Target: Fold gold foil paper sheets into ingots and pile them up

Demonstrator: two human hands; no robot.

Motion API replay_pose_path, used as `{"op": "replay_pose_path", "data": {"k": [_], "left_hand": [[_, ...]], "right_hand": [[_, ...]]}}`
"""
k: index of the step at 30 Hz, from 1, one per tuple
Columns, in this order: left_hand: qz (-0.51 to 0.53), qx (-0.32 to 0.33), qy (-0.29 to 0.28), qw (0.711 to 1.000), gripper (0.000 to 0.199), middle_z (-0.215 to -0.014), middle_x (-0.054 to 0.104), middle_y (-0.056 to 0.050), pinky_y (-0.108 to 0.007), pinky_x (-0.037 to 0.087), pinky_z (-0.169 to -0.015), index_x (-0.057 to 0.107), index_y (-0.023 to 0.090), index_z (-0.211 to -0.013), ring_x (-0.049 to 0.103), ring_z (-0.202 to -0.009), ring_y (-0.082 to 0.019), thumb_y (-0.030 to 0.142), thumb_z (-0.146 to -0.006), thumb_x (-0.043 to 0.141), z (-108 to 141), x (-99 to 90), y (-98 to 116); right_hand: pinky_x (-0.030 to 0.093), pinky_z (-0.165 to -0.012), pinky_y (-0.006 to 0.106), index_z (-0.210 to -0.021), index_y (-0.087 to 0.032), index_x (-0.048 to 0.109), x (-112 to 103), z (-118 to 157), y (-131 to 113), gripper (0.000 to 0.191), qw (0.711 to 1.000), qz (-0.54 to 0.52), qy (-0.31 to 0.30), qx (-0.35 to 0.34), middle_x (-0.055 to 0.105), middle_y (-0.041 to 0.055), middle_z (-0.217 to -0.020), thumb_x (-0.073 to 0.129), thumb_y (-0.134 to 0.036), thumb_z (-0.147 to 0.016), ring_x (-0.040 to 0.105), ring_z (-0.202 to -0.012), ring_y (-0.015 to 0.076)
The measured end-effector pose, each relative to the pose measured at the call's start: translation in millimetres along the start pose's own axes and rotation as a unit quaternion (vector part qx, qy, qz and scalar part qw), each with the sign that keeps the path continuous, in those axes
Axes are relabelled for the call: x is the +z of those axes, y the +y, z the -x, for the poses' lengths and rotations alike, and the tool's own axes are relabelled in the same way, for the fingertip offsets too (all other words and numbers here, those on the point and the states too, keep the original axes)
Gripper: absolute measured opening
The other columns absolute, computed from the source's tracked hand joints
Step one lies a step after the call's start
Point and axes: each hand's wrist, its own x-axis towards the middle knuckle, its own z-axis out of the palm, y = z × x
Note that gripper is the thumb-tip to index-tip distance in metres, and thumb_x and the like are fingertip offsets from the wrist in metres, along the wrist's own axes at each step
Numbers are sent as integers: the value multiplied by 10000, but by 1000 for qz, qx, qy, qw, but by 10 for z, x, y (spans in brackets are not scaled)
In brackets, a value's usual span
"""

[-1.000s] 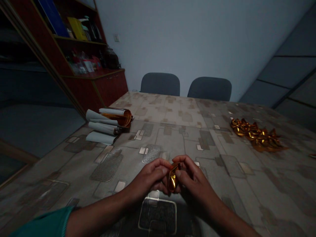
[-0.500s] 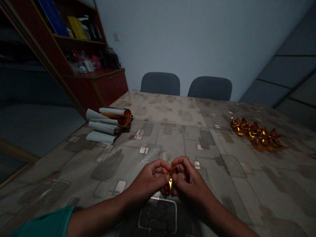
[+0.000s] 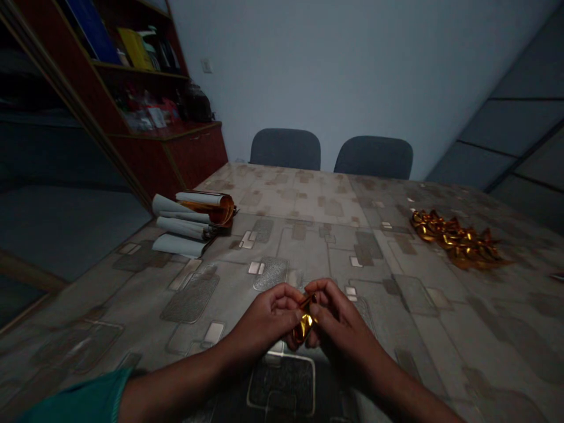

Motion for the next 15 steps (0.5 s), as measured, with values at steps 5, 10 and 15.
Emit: {"op": "replay_pose_path", "data": {"k": [5, 10, 15], "left_hand": [[79, 13, -28, 996, 367, -766, 689, -25, -250, 498, -595, 545, 163, -933, 673, -650, -160, 366, -757, 796, 3, -55, -45], [163, 16, -14, 986, 321, -1054, 694, -84, -363, 541, -853, 576, 163, -1021, 701, -925, -218, 289, -807, 779, 17, -77, -30], [191, 16, -17, 981, 359, -1103, 682, -93, -357, 504, -951, 613, 158, -1018, 663, -1036, -220, 236, -749, 838, 17, -66, -42]], "right_hand": [[451, -562, 274, -1134, -260, 510, -30, 14, -65, 305, 999, -39, -17, -18, 568, -13, -830, 608, -436, -906, 583, -611, 127], [459, -592, 303, -1144, -267, 508, -45, 10, -89, 508, 999, -45, -12, -5, 576, 56, -1040, 767, -453, -749, 573, -695, 155], [473, -686, 321, -1058, -257, 536, -23, -15, -113, 418, 999, -36, -4, -24, 629, 47, -970, 764, -338, -716, 606, -842, 204]]}}
